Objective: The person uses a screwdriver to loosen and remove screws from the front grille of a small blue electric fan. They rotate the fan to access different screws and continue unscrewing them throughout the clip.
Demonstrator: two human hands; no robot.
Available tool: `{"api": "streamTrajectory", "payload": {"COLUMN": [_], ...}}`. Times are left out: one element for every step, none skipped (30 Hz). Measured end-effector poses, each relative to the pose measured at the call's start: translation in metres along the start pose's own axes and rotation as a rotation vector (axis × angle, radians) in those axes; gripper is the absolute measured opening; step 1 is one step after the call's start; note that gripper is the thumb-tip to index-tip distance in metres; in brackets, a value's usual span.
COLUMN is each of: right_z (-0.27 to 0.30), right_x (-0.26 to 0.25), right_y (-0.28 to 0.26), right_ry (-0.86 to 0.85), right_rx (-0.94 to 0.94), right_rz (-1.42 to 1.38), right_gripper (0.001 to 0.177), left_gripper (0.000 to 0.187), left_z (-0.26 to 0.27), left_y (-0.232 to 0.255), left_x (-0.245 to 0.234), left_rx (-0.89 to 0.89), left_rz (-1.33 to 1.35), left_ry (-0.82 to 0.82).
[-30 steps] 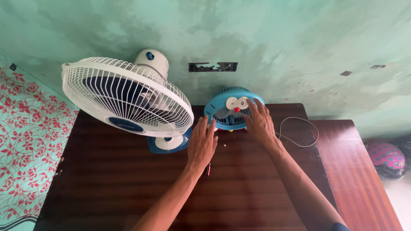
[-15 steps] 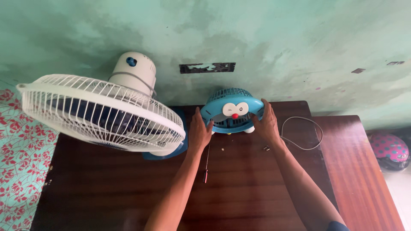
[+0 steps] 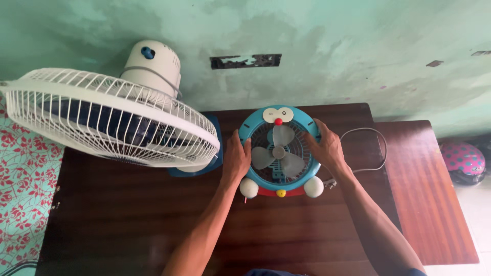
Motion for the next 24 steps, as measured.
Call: {"api": "streamTrajectory", "payload": {"right_z": [0.005,0.007,0.011,0.014,0.017,0.018,0.018,0.02,0.021,0.025,0.029,0.031,0.034,0.036,0.039,0.04,0.042,0.043,0.042,0.044,0.045,0.044,0.043,0.042], "right_x": [-0.003,-0.009,-0.015,-0.021,-0.028,-0.036,-0.042,-0.048,-0.052,-0.055,-0.055,-0.055,-0.056,-0.054,-0.054,-0.053,-0.052,-0.05,-0.049,-0.046,-0.044,-0.041,-0.038,-0.035], "right_y": [-0.003,-0.006,-0.011,-0.014,-0.019,-0.024,-0.028,-0.03,-0.032,-0.033,-0.033,-0.032,-0.033,-0.034,-0.034,-0.034,-0.035,-0.035,-0.033,-0.03,-0.028,-0.027,-0.026,-0.026], "right_ry": [0.002,0.011,0.02,0.027,0.033,0.042,0.027,0.009,-0.009,-0.013,-0.017,-0.021,0.007,0.033,0.059,0.061,0.063,0.063,0.052,0.038,0.023,0.012,0.0,-0.014], "right_rx": [-0.014,-0.032,-0.049,-0.06,-0.072,-0.086,-0.073,-0.059,-0.044,-0.036,-0.027,-0.021,-0.039,-0.056,-0.074,-0.1,-0.126,-0.152,-0.139,-0.122,-0.105,-0.096,-0.088,-0.079], "right_rz": [0.011,0.021,0.032,0.036,0.04,0.044,0.07,0.097,0.124,0.116,0.108,0.101,0.086,0.071,0.056,0.03,0.005,-0.02,-0.027,-0.034,-0.041,-0.027,-0.012,0.002], "right_gripper": [0.06,0.06,0.061,0.06,0.06,0.06,0.059,0.058,0.058,0.058,0.058,0.059,0.059,0.059,0.059,0.061,0.062,0.063,0.062,0.061,0.06,0.058,0.057,0.056], "left_gripper": [0.057,0.058,0.058,0.058,0.058,0.059,0.059,0.058,0.058,0.057,0.057,0.056,0.056,0.056,0.056,0.056,0.056,0.055,0.054,0.052,0.051,0.051,0.051,0.051], "left_z": [0.005,0.007,0.009,0.011,0.012,0.01,0.008,0.008,0.008,0.009,0.01,0.011,0.012,0.015,0.017,0.019,0.021,0.023,0.024,0.028,0.031,0.032,0.034,0.036], "left_y": [-0.001,0.0,0.001,0.004,0.007,0.012,0.019,0.024,0.03,0.034,0.038,0.041,0.045,0.047,0.048,0.048,0.047,0.044,0.041,0.036,0.032,0.028,0.025,0.021], "left_x": [0.001,0.0,-0.001,-0.003,-0.007,-0.011,-0.017,-0.023,-0.028,-0.032,-0.034,-0.037,-0.039,-0.041,-0.042,-0.042,-0.042,-0.042,-0.04,-0.037,-0.034,-0.032,-0.03,-0.028], "left_rx": [0.006,0.019,0.031,0.06,0.088,0.119,0.161,0.201,0.24,0.237,0.235,0.231,0.244,0.254,0.265,0.256,0.248,0.238,0.212,0.181,0.151,0.128,0.104,0.079], "left_rz": [0.02,0.041,0.062,0.092,0.122,0.153,0.19,0.228,0.265,0.271,0.277,0.283,0.285,0.284,0.284,0.284,0.285,0.285,0.272,0.258,0.245,0.231,0.217,0.203], "left_ry": [0.002,0.008,0.013,0.015,0.016,0.021,0.028,0.035,0.041,0.035,0.029,0.026,0.033,0.039,0.044,0.036,0.029,0.02,0.003,-0.019,-0.04,-0.044,-0.047,-0.051]}}
Point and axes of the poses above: each hand's wrist, its own z-axis away from the middle knuckle, its own x-axis out of the palm, y = z × x, the point moved 6 cm from there along -z, towards the middle knuckle, and after that the axes turned 2 degrees about x, right-handed, at the moved point
